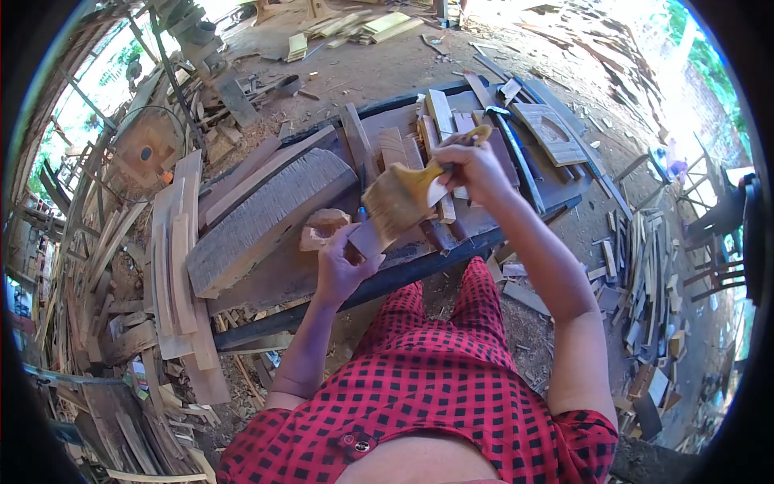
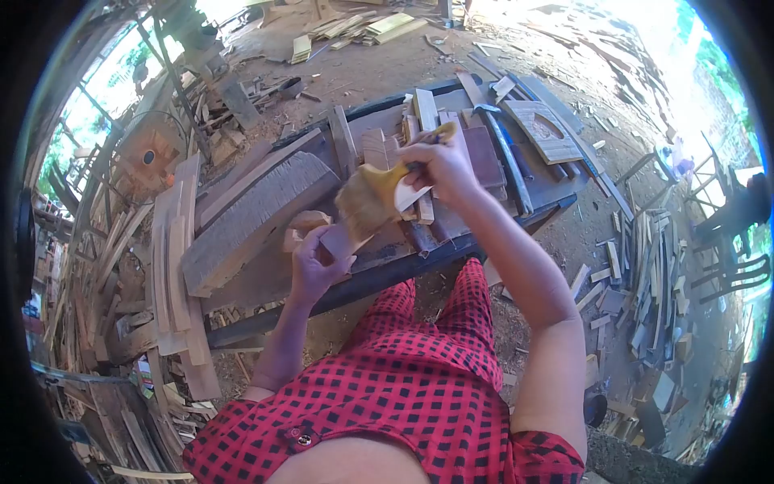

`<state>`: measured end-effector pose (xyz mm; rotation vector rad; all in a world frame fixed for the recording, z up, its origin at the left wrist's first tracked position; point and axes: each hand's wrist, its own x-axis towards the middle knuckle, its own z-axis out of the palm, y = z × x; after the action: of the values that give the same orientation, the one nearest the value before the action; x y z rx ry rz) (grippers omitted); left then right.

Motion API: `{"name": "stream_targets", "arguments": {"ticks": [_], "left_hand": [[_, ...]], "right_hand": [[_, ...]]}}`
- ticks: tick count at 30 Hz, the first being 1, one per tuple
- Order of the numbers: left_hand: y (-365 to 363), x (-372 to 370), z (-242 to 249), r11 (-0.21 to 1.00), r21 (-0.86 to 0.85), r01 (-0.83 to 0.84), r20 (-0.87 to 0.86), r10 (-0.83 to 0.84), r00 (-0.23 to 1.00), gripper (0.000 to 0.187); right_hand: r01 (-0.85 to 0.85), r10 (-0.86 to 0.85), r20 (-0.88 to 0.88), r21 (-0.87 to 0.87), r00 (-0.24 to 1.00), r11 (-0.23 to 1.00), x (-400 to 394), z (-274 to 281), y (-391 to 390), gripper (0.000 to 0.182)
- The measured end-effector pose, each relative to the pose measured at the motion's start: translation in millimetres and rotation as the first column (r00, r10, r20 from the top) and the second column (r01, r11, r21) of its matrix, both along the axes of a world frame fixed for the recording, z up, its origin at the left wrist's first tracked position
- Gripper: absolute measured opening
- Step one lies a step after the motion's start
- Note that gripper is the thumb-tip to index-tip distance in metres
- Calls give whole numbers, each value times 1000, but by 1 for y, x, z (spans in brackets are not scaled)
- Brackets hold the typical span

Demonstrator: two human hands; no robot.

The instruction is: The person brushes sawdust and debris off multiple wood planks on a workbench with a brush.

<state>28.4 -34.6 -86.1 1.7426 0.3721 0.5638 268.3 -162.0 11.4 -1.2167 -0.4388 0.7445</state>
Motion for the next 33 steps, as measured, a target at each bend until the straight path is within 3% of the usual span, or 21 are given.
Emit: {"name": "stream_targets", "arguments": {"ticks": [2, 4, 8, 10, 11, 13, 14, 15, 17, 18, 20, 21, 22, 23, 24, 26, 27, 29, 30, 31, 33], "left_hand": [[0, -1, 3, 1000, 12, -3, 3, 3, 1000, 50], [0, 0, 4, 1000, 25, -6, 8, 6, 1000, 51], [-1, -1, 6, 993, 115, -24, 3, 24, 1000, 53], [-3, -1, 8, 991, 132, -27, -3, 27, 1000, 53], [-4, -1, 8, 995, 99, -28, 11, 27, 1000, 53], [-7, 1, 9, 997, 68, -21, 27, 19, 999, 53], [-9, 1, 8, 998, 52, -21, 39, 19, 999, 53], [-10, 1, 8, 999, 38, -22, 51, 20, 999, 53], [-8, 3, 2, 998, 66, -22, 52, 18, 999, 53], [-7, 2, 0, 996, 88, -24, 51, 20, 998, 53], [-10, 2, 5, 997, 76, -26, 46, 23, 999, 51], [-11, 3, 7, 998, 60, -28, 43, 26, 999, 50], [-10, 3, 8, 998, 64, -27, 44, 24, 999, 50], [-10, 4, 9, 960, 267, -87, 89, 65, 994, 49], [-10, 4, 10, 878, 455, -150, 140, 95, 986, 49], [-13, 3, 12, 909, 392, -141, 91, 115, 989, 51], [-14, 2, 13, 935, 325, -140, 39, 134, 990, 53], [-17, 3, 16, 928, 339, -154, 84, 133, 988, 57], [-17, 3, 18, 920, 352, -173, 130, 135, 982, 61], [-15, 3, 20, 918, 353, -179, 133, 140, 981, 61], [-12, 1, 24, 803, 568, -182, 117, 141, 983, 62]], "right_hand": [[43, -43, 0, -28, 999, 999, 42, -9, -8, 16], [236, -237, -7, -51, 972, 970, 71, -13, -19, 16], [381, -373, 79, -160, 925, 911, 123, -22, -42, 14], [455, -384, 387, -110, 838, 883, 120, -10, -51, 13], [459, -388, 386, -107, 837, 882, 116, -8, -51, 13], [427, -340, 506, -63, 792, 902, 100, -5, -43, 12], [460, -318, 639, -63, 700, 885, 94, -12, -37, 14], [464, -324, 638, -59, 699, 884, 81, -10, -32, 14], [384, -86, 823, -167, 562, 908, 48, -2, -23, 17], [383, -89, 822, -164, 563, 909, 34, -2, -18, 17], [357, -3, 937, -131, 350, 925, 10, -3, -12, 19], [358, -8, 937, -126, 350, 925, -4, 0, -11, 19], [237, -13, 932, -78, 361, 968, -17, 6, -12, 16], [112, -15, 928, -29, 372, 993, -28, 13, -14, 15], [115, -18, 928, -26, 371, 993, -36, 21, -18, 15], [-82, 95, 677, -52, 730, 995, -48, 33, -24, 12], [-78, 92, 676, -51, 731, 996, -46, 33, -25, 12], [-28, 32, 368, -16, 929, 999, -33, 34, -23, 12], [63, -70, 354, 30, 933, 998, -19, 23, -19, 13], [58, -66, 357, 32, 932, 998, -3, 17, -17, 13], [161, -158, 138, -9, 978, 987, 28, 7, -21, 18]]}}
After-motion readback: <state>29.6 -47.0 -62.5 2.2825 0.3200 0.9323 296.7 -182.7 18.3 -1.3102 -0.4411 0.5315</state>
